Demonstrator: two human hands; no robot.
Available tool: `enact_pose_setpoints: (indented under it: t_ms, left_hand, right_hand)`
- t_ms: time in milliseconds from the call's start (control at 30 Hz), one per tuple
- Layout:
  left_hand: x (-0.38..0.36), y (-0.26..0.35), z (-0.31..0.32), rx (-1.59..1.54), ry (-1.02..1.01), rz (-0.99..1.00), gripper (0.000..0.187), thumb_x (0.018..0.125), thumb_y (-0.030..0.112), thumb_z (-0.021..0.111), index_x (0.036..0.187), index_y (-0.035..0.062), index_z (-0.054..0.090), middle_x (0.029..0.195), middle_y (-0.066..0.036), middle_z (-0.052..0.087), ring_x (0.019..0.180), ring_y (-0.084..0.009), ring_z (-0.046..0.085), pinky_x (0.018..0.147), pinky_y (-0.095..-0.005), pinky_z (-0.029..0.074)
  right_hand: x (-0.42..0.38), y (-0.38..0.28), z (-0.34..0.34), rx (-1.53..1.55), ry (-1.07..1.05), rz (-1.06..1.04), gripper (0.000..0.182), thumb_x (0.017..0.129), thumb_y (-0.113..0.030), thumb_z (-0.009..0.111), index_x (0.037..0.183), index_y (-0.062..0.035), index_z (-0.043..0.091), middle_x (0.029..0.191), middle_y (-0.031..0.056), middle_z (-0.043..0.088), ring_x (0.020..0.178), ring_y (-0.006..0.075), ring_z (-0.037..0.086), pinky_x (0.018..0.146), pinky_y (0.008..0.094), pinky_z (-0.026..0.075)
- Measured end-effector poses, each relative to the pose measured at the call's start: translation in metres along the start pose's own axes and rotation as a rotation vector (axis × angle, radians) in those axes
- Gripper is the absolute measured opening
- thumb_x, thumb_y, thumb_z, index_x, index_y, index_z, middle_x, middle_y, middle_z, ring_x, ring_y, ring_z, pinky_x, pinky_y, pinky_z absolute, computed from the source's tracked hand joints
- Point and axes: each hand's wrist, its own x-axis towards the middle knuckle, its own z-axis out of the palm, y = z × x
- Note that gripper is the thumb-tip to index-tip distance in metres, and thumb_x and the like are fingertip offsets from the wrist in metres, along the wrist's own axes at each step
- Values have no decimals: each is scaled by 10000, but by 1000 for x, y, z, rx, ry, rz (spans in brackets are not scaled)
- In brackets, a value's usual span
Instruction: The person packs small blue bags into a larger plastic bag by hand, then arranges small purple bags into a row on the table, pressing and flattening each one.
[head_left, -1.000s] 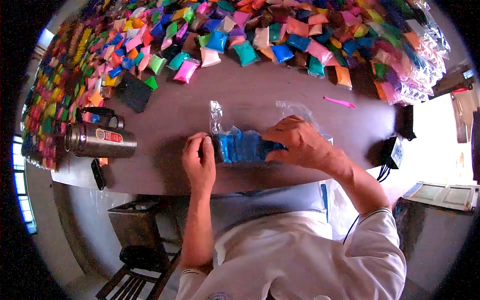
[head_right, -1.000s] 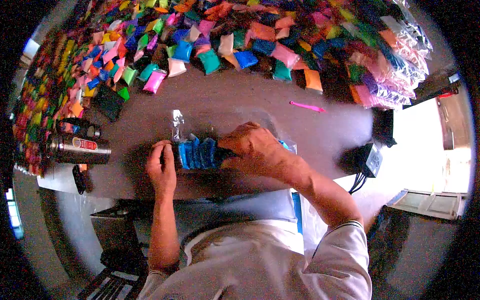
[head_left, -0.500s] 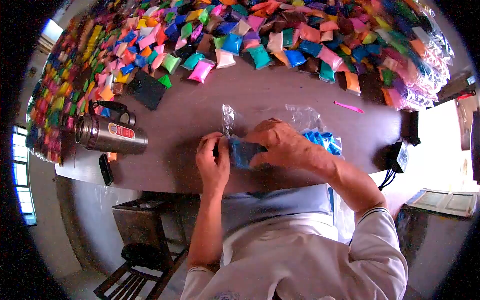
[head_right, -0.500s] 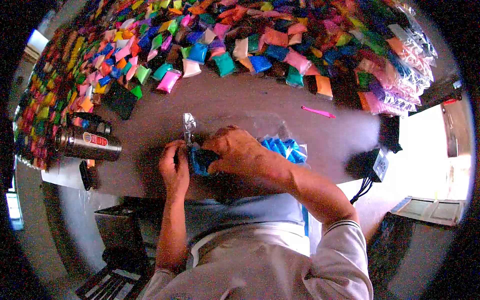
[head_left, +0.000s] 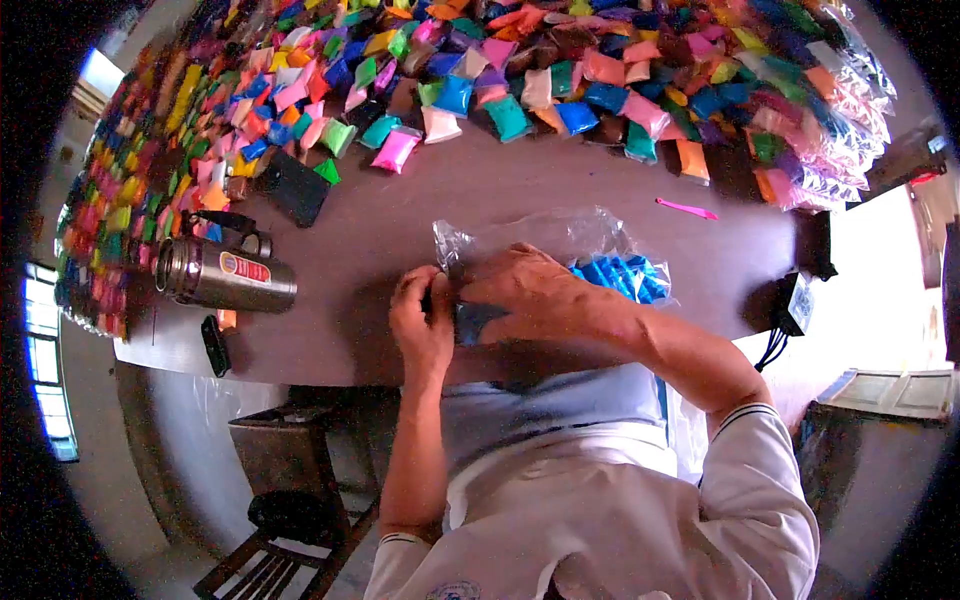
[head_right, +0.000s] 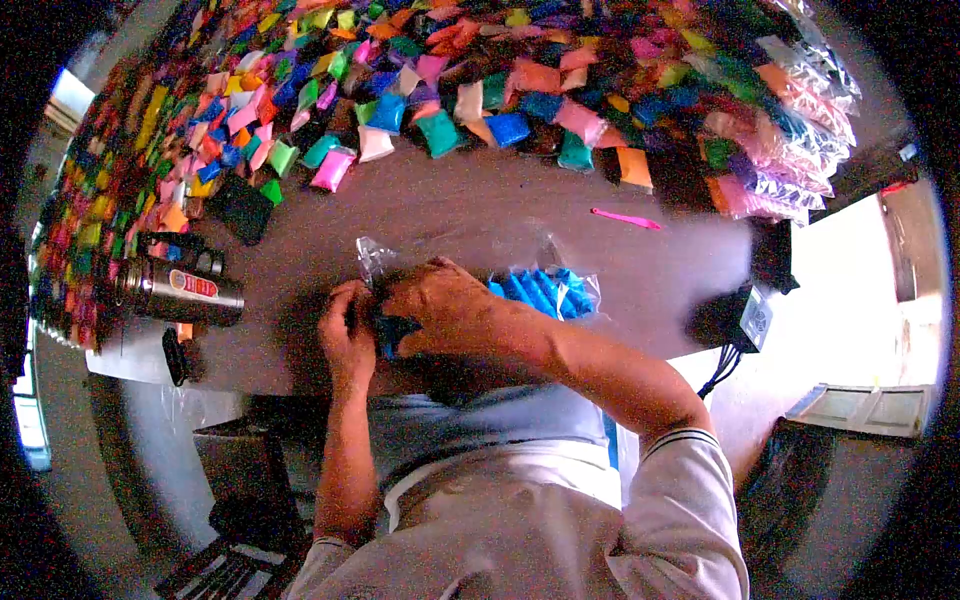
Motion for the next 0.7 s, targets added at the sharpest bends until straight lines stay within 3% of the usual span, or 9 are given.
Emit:
enact_pose_setpoints:
  t_ms: [100,167,233,267,333,467,533,600,700]
  left_hand:
    - [-1,-2,-3,-16,-36,-60,175,902,134,581,958,-24,629,949,-166,642,876,-324,615,805,-365,469]
    - [-3,-1,-6,28,-24,-106,184,923,151,565,970,-14,632,943,-134,647,871,-265,619,799,-342,470]
    - [-4,9,-9,-55,-20,-164,197,936,164,555,974,-13,632,937,-111,645,870,-222,612,795,-323,469]
    - [-3,15,-12,-117,-11,-220,210,949,177,544,979,-11,632,930,-87,643,869,-179,605,790,-304,468]
    - [-4,17,-11,-315,50,-262,237,964,191,526,989,-20,630,931,-56,630,882,-132,586,805,-275,470]
    - [-8,19,-23,-289,46,-205,236,960,186,528,1011,-22,627,981,-69,629,897,-144,590,816,-280,477]
    - [-6,31,-33,-257,6,-200,228,956,177,527,1004,-22,627,1022,-76,626,911,-149,592,819,-281,479]
    - [0,45,-34,-253,9,-186,196,934,157,549,980,-15,629,1041,-103,629,938,-181,597,840,-301,473]
    - [14,80,-28,7,-150,202,156,866,152,615,924,7,623,1067,-152,630,972,-263,604,874,-357,458]
  right_hand:
    - [-17,0,-7,18,247,-32,464,789,-274,700,1182,-47,605,1172,195,603,1102,364,562,964,426,427]
    - [-45,4,-37,218,475,15,378,859,-238,659,1175,-36,614,1193,169,609,1066,302,603,922,371,461]
    - [-81,8,-62,646,614,333,321,916,-250,624,1145,-25,634,1168,124,628,1039,210,608,895,329,470]
    - [-96,18,-67,638,740,372,338,929,-300,616,1108,-15,650,1102,82,645,1014,150,590,891,309,461]
    - [-128,35,-78,586,790,388,364,932,-340,609,1105,-22,653,1070,80,657,1009,160,594,893,310,461]
    - [-163,48,-67,555,637,417,405,888,-351,665,1142,-36,637,1108,89,649,1037,183,588,916,328,452]
    - [-167,54,-53,279,490,334,475,836,-361,721,1180,-50,617,1141,103,639,1073,219,574,942,361,444]
    - [-161,58,-44,308,442,389,542,767,-327,779,1198,-49,602,1166,131,623,1102,279,566,965,394,436]
    - [-149,61,-37,135,390,230,600,678,-269,818,1183,-30,600,1168,172,609,1107,353,561,969,403,440]
